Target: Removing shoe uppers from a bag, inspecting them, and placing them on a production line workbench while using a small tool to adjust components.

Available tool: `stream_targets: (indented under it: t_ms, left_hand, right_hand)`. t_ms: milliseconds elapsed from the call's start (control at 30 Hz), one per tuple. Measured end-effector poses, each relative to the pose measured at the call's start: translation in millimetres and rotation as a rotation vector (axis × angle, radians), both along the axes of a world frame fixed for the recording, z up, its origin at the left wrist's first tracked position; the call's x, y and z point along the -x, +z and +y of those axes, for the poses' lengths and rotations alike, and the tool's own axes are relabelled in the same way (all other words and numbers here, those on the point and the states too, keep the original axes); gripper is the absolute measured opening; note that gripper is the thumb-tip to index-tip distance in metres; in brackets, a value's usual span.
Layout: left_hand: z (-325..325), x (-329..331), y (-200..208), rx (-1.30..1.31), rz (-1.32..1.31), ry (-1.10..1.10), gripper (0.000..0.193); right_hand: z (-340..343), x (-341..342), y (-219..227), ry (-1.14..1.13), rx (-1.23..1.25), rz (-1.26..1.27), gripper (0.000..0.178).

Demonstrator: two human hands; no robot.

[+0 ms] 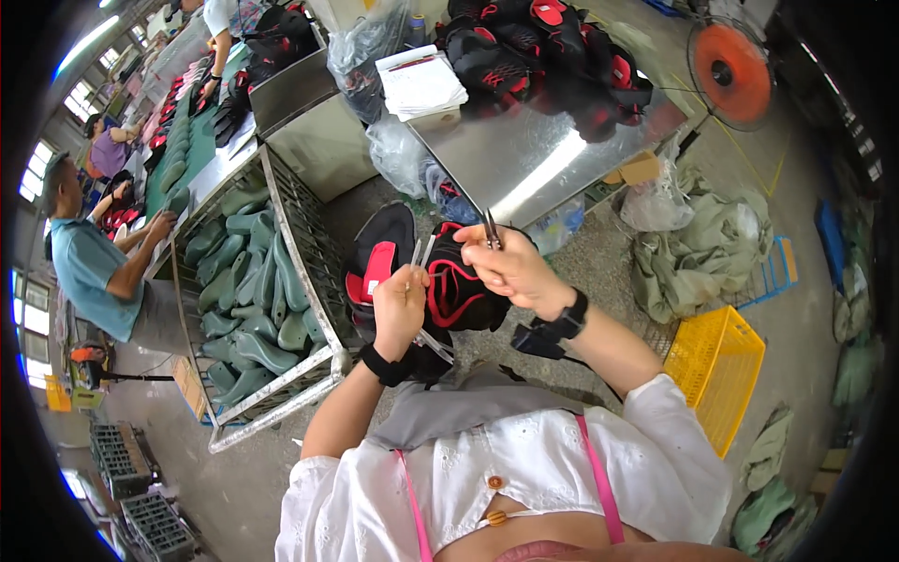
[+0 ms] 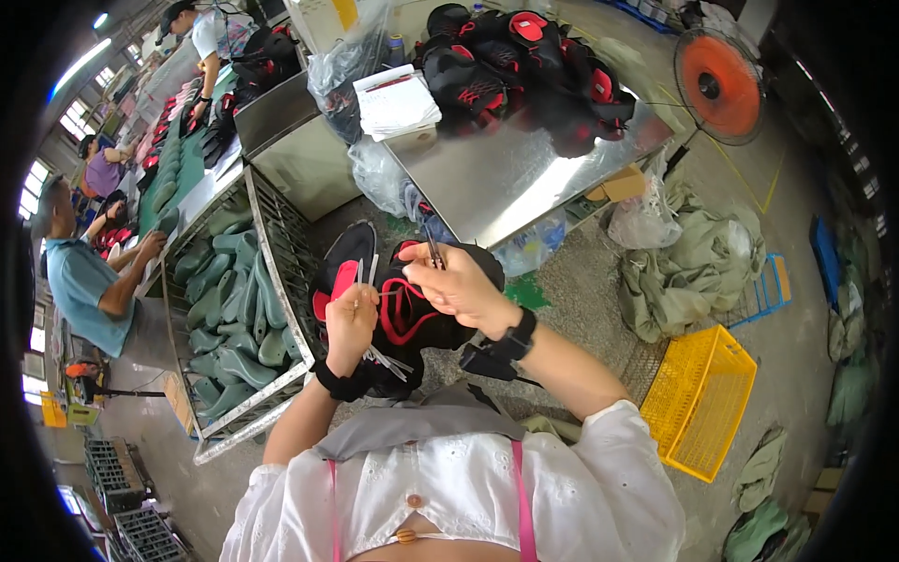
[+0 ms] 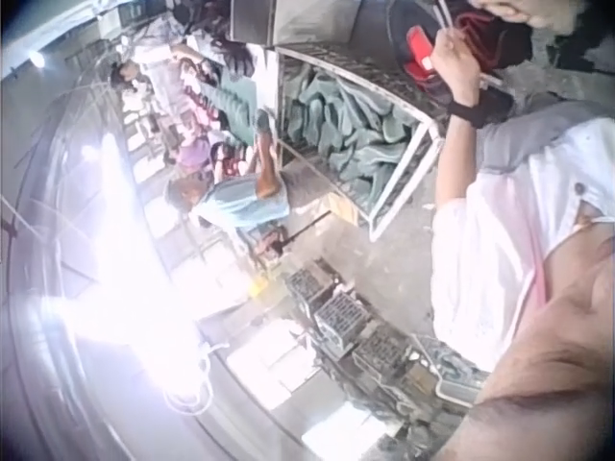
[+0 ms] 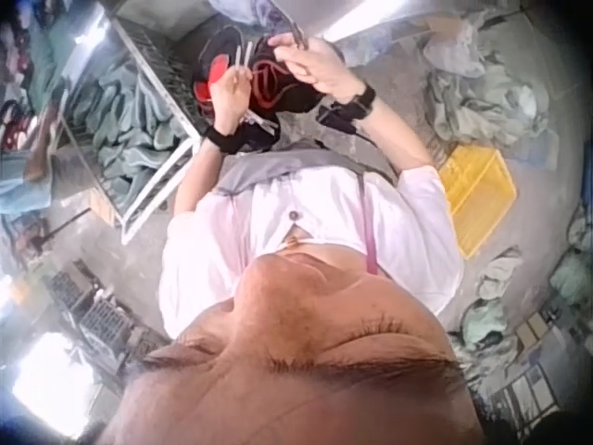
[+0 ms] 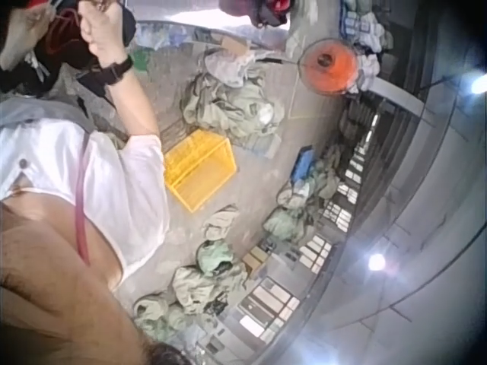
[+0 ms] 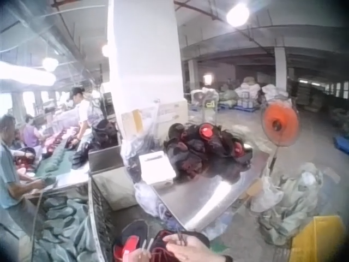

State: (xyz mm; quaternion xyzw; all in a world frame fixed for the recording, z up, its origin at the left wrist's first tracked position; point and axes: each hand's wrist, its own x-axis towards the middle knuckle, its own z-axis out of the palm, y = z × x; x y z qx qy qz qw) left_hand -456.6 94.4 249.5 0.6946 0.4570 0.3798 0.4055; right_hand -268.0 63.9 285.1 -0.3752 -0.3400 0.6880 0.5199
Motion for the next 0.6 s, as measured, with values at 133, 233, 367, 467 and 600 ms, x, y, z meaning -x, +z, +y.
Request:
stream_targets:
  t_ms: [133,233,367,467,600]
  left_hand:
    - [26.5,5.1,9.0,-0.022,0.006,0.034,0.015]
    - [51.1,7.4,10.1,-0.061,-0.069,0.064,0.016]
    - [97.2,22.6,37.5,0.067,-0.169,0.078,0.024]
    - [144.4,48.8,79.9,-0.061,-0.137,0.067,0.025]
    - [186.5,88.2,140.2,-0.078,-0.212,0.065,0.025]
  right_hand:
    - [37.9,35.8,6.3,-0.044,-0.157,-0.053,0.013]
    - [78.2,49.9,-1.3,0.073,-0.273,-0.147,0.012]
    - [142.1,69.4,28.6,0.123,-0.24,-0.188,0.015]
    - [200.5,88.4,63.9,0.233,-0.374,-0.149,0.016]
    - [269.5,93.5,130.8,0.248,-0.559,-0.213,0.012]
